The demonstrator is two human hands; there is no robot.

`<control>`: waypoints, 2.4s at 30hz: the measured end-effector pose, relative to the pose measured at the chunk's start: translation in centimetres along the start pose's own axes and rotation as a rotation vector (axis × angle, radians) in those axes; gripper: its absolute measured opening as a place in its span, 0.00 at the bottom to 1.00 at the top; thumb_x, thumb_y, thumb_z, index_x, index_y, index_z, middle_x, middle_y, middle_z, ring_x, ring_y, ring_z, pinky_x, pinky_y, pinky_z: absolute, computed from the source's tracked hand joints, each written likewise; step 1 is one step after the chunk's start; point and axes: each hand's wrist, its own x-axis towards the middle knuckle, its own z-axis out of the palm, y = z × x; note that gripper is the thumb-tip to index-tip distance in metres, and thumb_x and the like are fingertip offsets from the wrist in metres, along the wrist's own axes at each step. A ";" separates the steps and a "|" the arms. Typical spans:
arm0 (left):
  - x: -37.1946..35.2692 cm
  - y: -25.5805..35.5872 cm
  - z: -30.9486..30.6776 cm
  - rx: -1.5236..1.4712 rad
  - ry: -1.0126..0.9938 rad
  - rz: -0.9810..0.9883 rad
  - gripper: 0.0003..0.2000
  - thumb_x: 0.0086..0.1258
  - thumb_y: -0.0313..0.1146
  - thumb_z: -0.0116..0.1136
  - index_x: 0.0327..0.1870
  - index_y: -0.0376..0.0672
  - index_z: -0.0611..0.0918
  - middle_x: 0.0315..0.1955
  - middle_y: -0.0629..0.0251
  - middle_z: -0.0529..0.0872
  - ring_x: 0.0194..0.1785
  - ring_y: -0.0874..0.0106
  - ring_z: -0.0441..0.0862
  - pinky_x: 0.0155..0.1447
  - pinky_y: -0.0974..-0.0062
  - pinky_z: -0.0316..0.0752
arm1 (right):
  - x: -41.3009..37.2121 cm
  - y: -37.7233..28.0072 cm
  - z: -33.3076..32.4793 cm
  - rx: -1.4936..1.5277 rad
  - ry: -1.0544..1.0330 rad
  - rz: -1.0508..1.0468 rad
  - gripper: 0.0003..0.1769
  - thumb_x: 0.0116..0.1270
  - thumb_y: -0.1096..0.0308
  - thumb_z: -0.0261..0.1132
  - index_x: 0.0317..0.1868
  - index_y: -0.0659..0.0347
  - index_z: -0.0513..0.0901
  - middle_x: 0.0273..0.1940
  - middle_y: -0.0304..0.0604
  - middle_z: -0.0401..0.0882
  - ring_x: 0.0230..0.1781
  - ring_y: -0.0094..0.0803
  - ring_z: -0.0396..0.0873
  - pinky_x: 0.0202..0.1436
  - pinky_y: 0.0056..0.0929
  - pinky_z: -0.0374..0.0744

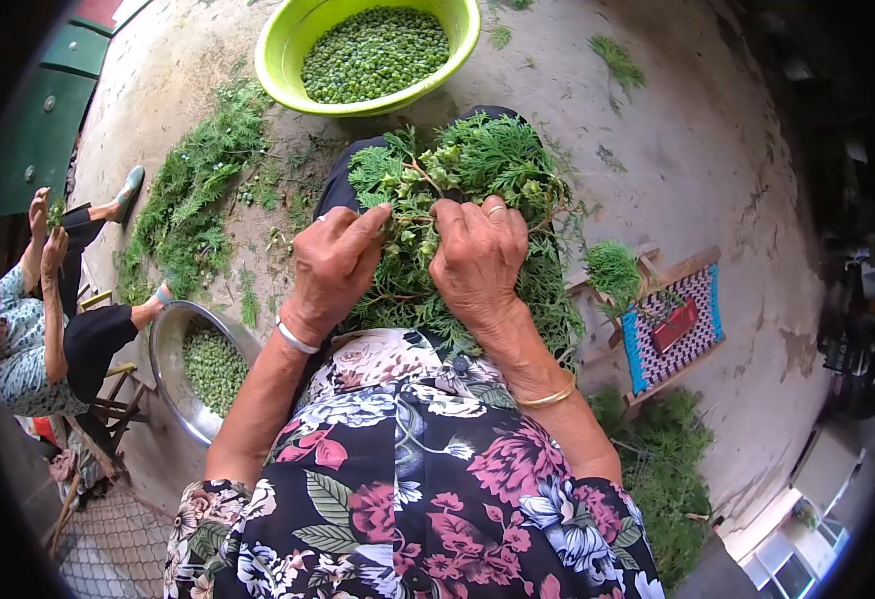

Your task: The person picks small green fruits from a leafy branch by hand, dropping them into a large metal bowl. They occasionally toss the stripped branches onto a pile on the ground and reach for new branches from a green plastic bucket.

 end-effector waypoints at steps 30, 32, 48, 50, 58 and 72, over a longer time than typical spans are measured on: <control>0.3 2.6 -2.5 -0.672 -0.127 -0.740 0.06 0.60 0.28 0.69 0.31 0.35 0.84 0.22 0.64 0.84 0.22 0.80 0.77 0.26 0.82 0.70 | 0.1 0.0 -0.1 0.000 -0.023 0.001 0.10 0.46 0.76 0.61 0.32 0.56 0.80 0.24 0.39 0.74 0.30 0.38 0.73 0.35 0.38 0.68; -0.2 2.3 -0.4 -0.477 -0.024 -0.576 0.08 0.59 0.29 0.70 0.31 0.33 0.84 0.21 0.62 0.84 0.22 0.78 0.78 0.27 0.80 0.71 | 0.1 -0.1 0.0 0.004 -0.012 -0.001 0.10 0.46 0.76 0.61 0.32 0.56 0.80 0.24 0.39 0.75 0.30 0.38 0.73 0.35 0.38 0.68; 0.9 1.0 0.7 -0.835 -0.138 -0.925 0.09 0.65 0.32 0.64 0.34 0.34 0.83 0.19 0.75 0.77 0.18 0.87 0.69 0.19 0.87 0.60 | 0.0 0.1 0.2 0.001 -0.013 -0.001 0.10 0.46 0.76 0.62 0.32 0.56 0.81 0.24 0.38 0.75 0.29 0.38 0.73 0.34 0.37 0.68; 0.8 1.0 0.5 -0.935 -0.128 -0.961 0.08 0.65 0.31 0.64 0.32 0.34 0.82 0.19 0.75 0.77 0.18 0.87 0.69 0.19 0.87 0.60 | 0.1 0.1 0.2 0.001 -0.008 -0.007 0.10 0.46 0.76 0.62 0.32 0.56 0.81 0.24 0.38 0.76 0.29 0.38 0.73 0.34 0.37 0.68; 0.2 0.8 -4.2 -1.449 -0.376 -0.989 0.07 0.63 0.29 0.61 0.37 0.34 0.82 0.18 0.72 0.74 0.17 0.85 0.64 0.18 0.87 0.58 | 0.4 0.1 -0.1 0.019 0.004 0.035 0.09 0.47 0.76 0.62 0.32 0.56 0.81 0.24 0.38 0.75 0.30 0.38 0.73 0.35 0.38 0.68; 20.1 -9.0 -4.6 -0.696 0.397 -0.483 0.21 0.71 0.41 0.59 0.56 0.33 0.80 0.51 0.47 0.82 0.56 0.56 0.78 0.61 0.63 0.72 | 0.2 0.0 -0.5 0.037 -0.070 0.075 0.13 0.47 0.80 0.63 0.34 0.57 0.82 0.25 0.37 0.78 0.31 0.38 0.73 0.37 0.37 0.68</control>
